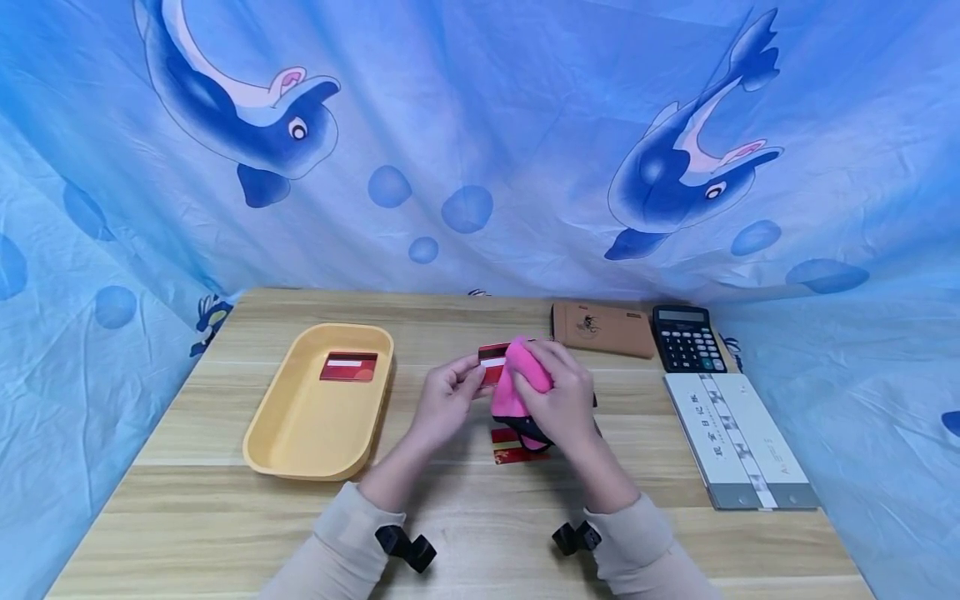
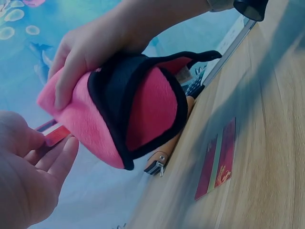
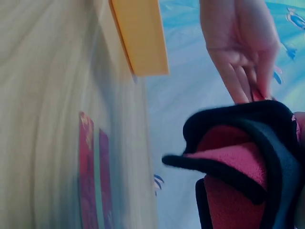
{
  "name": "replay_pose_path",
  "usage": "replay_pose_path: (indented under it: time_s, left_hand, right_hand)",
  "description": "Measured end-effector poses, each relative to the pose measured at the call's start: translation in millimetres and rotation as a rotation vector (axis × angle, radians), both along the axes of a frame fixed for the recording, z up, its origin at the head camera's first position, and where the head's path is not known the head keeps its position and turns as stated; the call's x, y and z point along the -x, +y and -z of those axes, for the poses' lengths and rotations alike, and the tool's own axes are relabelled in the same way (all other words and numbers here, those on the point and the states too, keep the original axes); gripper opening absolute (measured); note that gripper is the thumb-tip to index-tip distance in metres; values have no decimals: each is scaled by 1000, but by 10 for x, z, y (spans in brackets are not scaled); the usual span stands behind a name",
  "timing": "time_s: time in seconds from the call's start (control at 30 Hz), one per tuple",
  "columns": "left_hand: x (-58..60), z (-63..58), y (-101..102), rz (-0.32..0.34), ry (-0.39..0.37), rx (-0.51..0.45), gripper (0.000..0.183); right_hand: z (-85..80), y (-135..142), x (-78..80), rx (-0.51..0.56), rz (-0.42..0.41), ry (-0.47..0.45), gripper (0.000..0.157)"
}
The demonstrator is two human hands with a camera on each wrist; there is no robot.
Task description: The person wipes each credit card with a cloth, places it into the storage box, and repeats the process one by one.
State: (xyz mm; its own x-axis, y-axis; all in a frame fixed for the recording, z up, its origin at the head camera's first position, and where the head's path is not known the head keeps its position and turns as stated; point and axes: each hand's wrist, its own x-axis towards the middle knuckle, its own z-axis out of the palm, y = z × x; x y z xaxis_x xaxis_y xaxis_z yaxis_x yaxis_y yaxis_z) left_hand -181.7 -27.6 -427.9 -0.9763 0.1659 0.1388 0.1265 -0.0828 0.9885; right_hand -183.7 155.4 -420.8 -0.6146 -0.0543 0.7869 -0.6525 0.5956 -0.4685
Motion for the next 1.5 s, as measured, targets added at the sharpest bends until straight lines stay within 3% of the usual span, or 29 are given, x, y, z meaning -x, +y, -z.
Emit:
replay_pose_path:
  time_s: [0.2, 0.27, 0.37, 0.53, 0.7, 0.8, 1.0, 1.13, 1.5]
  left_hand:
    - [-36, 26, 16, 23, 51, 150, 34]
    - [-46, 35, 10, 31, 52, 162, 36]
    - [-47, 42, -4, 37, 31, 142, 37]
    - [-40, 21, -10, 19, -14, 77, 31]
    - [-25, 15, -10, 21, 14, -27, 28]
    - [-24, 18, -8, 13, 36, -8, 28]
    - [-49, 22, 5, 19, 77, 116, 32]
    - [-68, 33, -6, 23, 74, 116, 34]
    - [-51, -16, -97, -101, 93, 126, 26]
  right_hand:
    - [11, -203, -74, -23, -36, -7, 35]
    - [2, -251, -101, -25, -60, -16, 34]
    - [-8, -274, -127, -45, -54, -15, 32]
    - [28, -167, -96, -62, 41, 16, 34]
    - [58, -28, -42, -24, 112, 22, 37]
    - [32, -48, -56, -44, 119, 14, 37]
    - [-7, -209, -141, -105, -27, 9, 36]
    - [-2, -266, -174, -119, -83, 34, 32]
    - [22, -61, -96, -70, 102, 35, 35]
